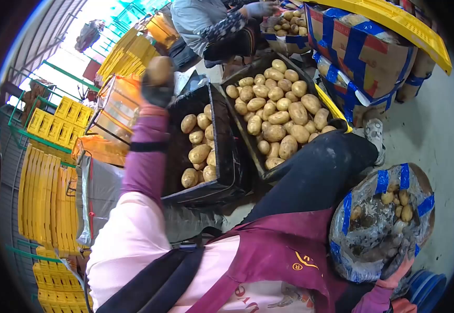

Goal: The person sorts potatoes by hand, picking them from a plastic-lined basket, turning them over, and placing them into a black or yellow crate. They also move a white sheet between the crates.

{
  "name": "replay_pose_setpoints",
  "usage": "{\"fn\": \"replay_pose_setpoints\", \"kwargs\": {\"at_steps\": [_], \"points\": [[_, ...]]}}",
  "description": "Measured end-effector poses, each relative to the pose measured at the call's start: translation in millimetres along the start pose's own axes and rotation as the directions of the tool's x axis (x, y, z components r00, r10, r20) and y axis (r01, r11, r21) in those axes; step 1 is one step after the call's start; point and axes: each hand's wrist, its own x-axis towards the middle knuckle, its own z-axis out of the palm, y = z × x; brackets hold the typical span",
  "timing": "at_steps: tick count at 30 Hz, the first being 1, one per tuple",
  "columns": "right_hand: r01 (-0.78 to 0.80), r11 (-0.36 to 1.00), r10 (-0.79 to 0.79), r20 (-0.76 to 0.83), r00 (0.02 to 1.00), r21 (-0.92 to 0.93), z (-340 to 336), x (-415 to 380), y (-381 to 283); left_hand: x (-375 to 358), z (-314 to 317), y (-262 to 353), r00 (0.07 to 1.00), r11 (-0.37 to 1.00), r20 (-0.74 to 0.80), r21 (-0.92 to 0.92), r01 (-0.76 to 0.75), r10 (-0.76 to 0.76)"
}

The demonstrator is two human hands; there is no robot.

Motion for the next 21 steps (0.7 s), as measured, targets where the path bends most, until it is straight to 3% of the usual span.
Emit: {"fn": "replay_pose_setpoints", "kwargs": {"at_steps": [1, 3, 4, 5, 6, 7, 9, 11, 12, 13, 15, 16, 17, 18, 19, 20, 21], "points": [[0.037, 0.995, -0.037, 0.006, 0.999, -0.087, 7, 2, -9, 27, -33, 66, 0.997, 0.996, -0.036, -0.045, -0.072, 0.07], [0.045, 0.997, -0.041, -0.069, 0.997, 0.055, 23, -2, -16, 72, -87, 181, 0.981, 0.983, -0.112, -0.08, -0.167, 0.158], [-0.177, 0.903, 0.175, 0.041, 0.984, 0.391, 25, -1, -17, 92, -104, 224, 0.979, 0.985, -0.146, -0.077, -0.155, 0.142], [-0.234, 0.878, 0.285, -0.064, 0.956, 0.417, 31, 2, -15, 113, -117, 257, 0.989, 0.989, -0.139, -0.128, -0.068, 0.05], [-0.276, 0.82, 0.332, -0.024, 0.943, 0.502, 27, 5, -7, 129, -126, 268, 0.988, 0.973, -0.073, -0.195, 0.123, -0.139], [-0.316, 0.751, 0.377, 0.016, 0.926, 0.58, 22, 9, 1, 148, -137, 273, 0.898, 0.843, 0.094, -0.314, 0.437, -0.43], [-0.343, 0.735, 0.412, 0.017, 0.911, 0.585, 20, 14, 24, 94, -36, 145, 0.937, 0.942, 0.13, 0.129, 0.309, -0.325], [-0.296, 0.784, 0.48, -0.23, 0.847, 0.546, 53, 2, -21, 9, 78, 21, 0.93, 0.893, 0.2, 0.398, 0.212, -0.31], [-0.445, 0.798, 0.489, -0.005, 0.872, 0.406, 47, 6, -38, -10, 109, -19, 0.813, 0.867, 0.419, 0.458, 0.194, -0.403], [-0.453, 0.704, 0.479, 0.105, 0.872, 0.547, 37, 12, -14, -32, 141, -55, 0.644, 0.849, 0.602, 0.507, 0.148, -0.472], [-0.341, 0.896, 0.388, -0.129, 0.912, 0.283, 54, 13, -19, -125, 242, -123, 0.512, 0.852, 0.682, 0.443, 0.28, -0.523], [-0.339, 0.894, 0.394, -0.153, 0.907, 0.291, 55, 14, -13, -149, 262, -163, 0.521, 0.872, 0.702, 0.353, 0.339, -0.486], [-0.349, 0.864, 0.41, -0.105, 0.906, 0.364, 55, 17, -3, -196, 303, -177, 0.468, 0.838, 0.698, 0.408, 0.362, -0.542], [-0.36, 0.826, 0.421, -0.052, 0.905, 0.433, 55, 20, 5, -221, 320, -203, 0.307, 0.916, 0.9, 0.369, -0.16, -0.309], [-0.363, 0.823, 0.43, -0.061, 0.901, 0.437, 55, 23, 9, -246, 336, -230, 0.109, 0.796, 0.993, 0.096, -0.597, -0.039], [-0.456, 0.842, 0.499, -0.095, 0.861, 0.287, 58, 26, 12, -274, 347, -250, 0.065, 0.744, 0.997, 0.075, -0.664, -0.043], [-0.547, 0.827, 0.562, -0.133, 0.817, 0.129, 61, 32, 18, -305, 352, -266, 0.146, 0.895, 0.964, 0.261, -0.362, -0.222]]}}
